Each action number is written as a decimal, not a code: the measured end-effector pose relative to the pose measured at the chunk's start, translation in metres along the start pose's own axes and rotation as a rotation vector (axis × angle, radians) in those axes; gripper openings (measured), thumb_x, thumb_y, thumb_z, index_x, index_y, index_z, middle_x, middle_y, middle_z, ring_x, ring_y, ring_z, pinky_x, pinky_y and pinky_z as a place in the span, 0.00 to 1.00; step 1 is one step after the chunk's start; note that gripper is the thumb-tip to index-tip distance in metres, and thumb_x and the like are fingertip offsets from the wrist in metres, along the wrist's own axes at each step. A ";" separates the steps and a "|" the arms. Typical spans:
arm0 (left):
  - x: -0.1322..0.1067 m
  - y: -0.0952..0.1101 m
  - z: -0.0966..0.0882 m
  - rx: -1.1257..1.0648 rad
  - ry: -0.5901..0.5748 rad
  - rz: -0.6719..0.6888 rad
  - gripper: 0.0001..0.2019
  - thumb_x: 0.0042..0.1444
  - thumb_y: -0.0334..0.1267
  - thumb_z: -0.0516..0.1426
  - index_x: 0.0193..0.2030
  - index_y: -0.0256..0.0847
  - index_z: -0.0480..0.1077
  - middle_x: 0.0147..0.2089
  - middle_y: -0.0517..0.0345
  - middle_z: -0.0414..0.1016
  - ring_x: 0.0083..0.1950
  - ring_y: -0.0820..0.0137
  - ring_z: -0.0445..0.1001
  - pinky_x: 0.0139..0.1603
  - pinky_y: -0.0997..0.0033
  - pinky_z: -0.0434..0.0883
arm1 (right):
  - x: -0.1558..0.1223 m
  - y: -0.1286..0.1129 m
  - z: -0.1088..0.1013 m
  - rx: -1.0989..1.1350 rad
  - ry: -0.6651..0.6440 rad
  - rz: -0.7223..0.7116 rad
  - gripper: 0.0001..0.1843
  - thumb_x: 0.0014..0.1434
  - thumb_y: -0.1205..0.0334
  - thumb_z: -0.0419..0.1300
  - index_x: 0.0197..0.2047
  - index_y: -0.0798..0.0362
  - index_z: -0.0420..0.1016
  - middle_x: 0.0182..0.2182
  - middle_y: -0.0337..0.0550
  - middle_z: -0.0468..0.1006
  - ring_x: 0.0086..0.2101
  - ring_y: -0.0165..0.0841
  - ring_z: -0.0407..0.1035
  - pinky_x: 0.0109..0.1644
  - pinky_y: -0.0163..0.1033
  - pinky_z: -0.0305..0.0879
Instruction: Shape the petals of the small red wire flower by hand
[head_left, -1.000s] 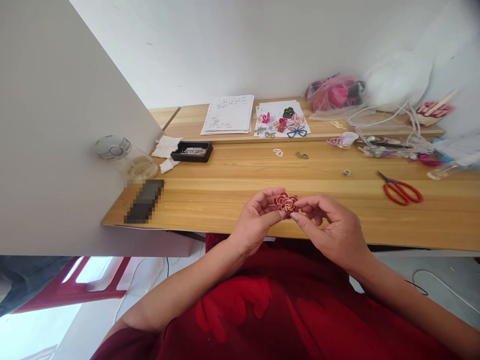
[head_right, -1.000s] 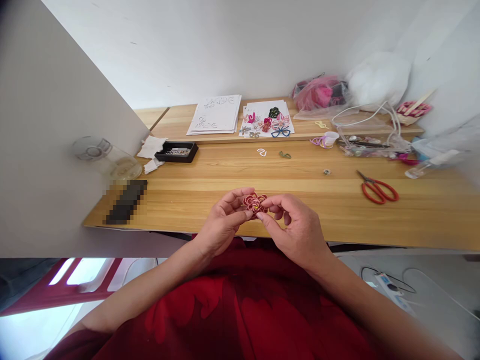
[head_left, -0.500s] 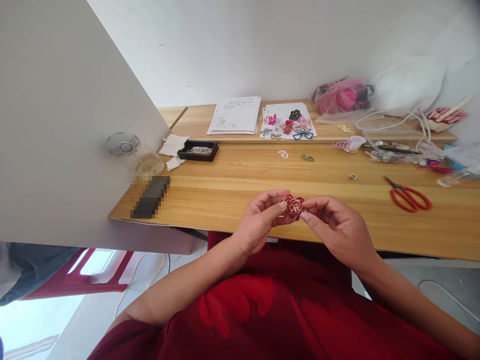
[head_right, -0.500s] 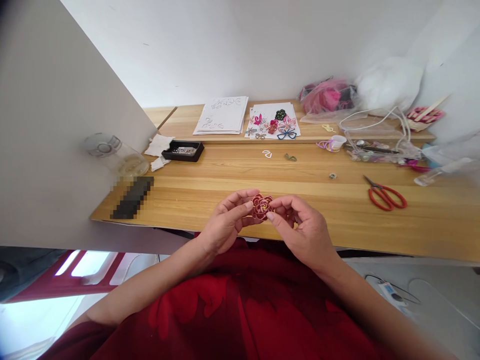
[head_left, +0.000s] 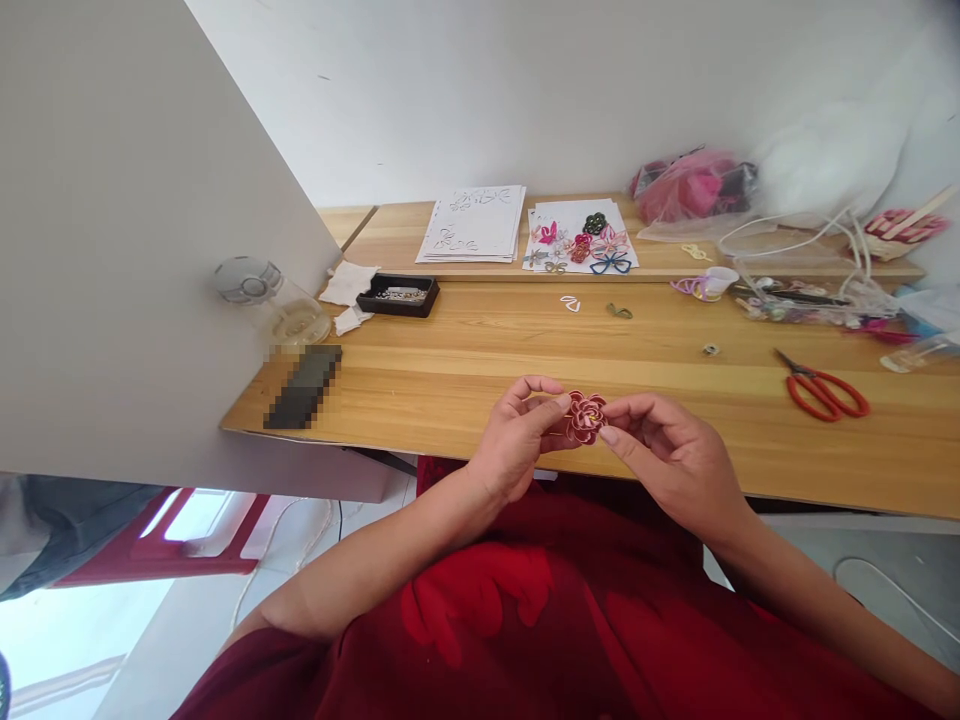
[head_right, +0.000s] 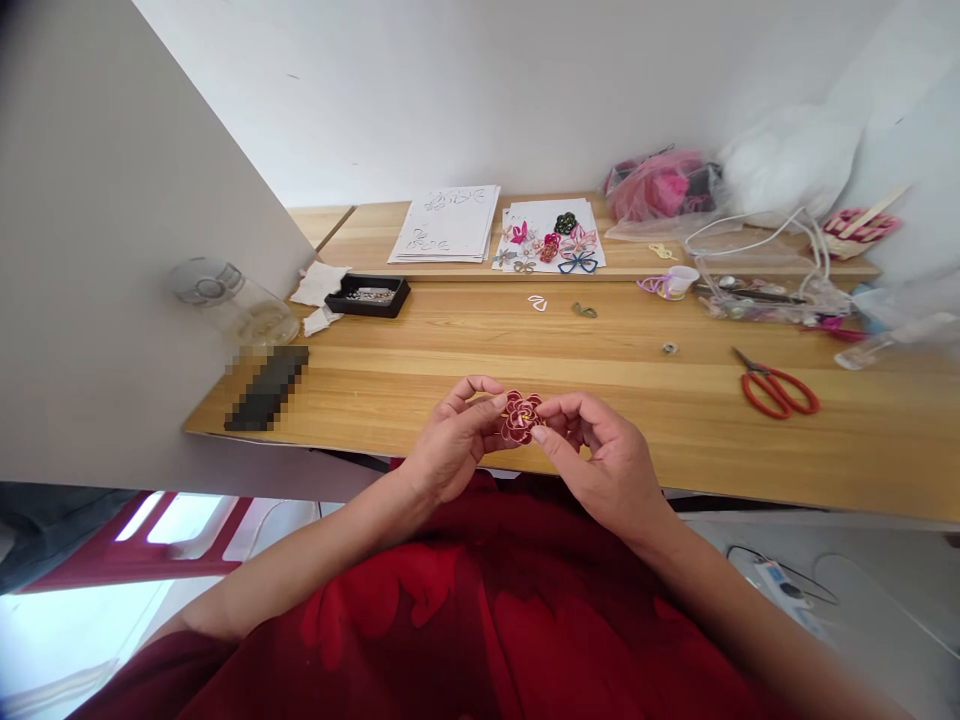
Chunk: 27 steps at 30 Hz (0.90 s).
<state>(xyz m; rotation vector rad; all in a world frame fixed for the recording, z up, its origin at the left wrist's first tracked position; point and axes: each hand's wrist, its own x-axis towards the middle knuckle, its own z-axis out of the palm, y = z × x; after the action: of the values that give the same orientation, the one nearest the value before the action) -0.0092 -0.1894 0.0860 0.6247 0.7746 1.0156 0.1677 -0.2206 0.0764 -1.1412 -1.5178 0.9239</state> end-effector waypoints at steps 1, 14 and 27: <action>0.000 0.000 0.000 0.003 -0.007 0.005 0.17 0.50 0.41 0.68 0.40 0.41 0.66 0.38 0.56 0.81 0.35 0.70 0.78 0.41 0.65 0.76 | 0.000 0.000 0.000 -0.002 0.002 0.000 0.10 0.63 0.56 0.66 0.44 0.51 0.75 0.36 0.43 0.78 0.35 0.36 0.73 0.41 0.41 0.74; -0.005 -0.002 -0.003 0.039 -0.066 0.054 0.12 0.55 0.42 0.66 0.42 0.40 0.71 0.41 0.56 0.80 0.38 0.70 0.79 0.42 0.69 0.74 | 0.002 -0.004 -0.007 -0.051 0.140 -0.075 0.07 0.63 0.57 0.66 0.42 0.49 0.77 0.33 0.41 0.77 0.33 0.34 0.72 0.38 0.38 0.73; -0.005 -0.006 -0.007 0.170 -0.195 0.069 0.21 0.49 0.35 0.70 0.48 0.37 0.69 0.42 0.54 0.78 0.41 0.69 0.79 0.45 0.67 0.74 | 0.005 -0.004 -0.012 0.025 -0.014 0.050 0.08 0.65 0.56 0.64 0.43 0.50 0.76 0.37 0.42 0.77 0.37 0.33 0.72 0.43 0.36 0.71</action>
<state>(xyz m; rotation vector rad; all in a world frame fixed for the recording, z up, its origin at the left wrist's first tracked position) -0.0131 -0.1957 0.0785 0.8888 0.6752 0.9414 0.1782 -0.2166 0.0842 -1.1615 -1.4909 0.9838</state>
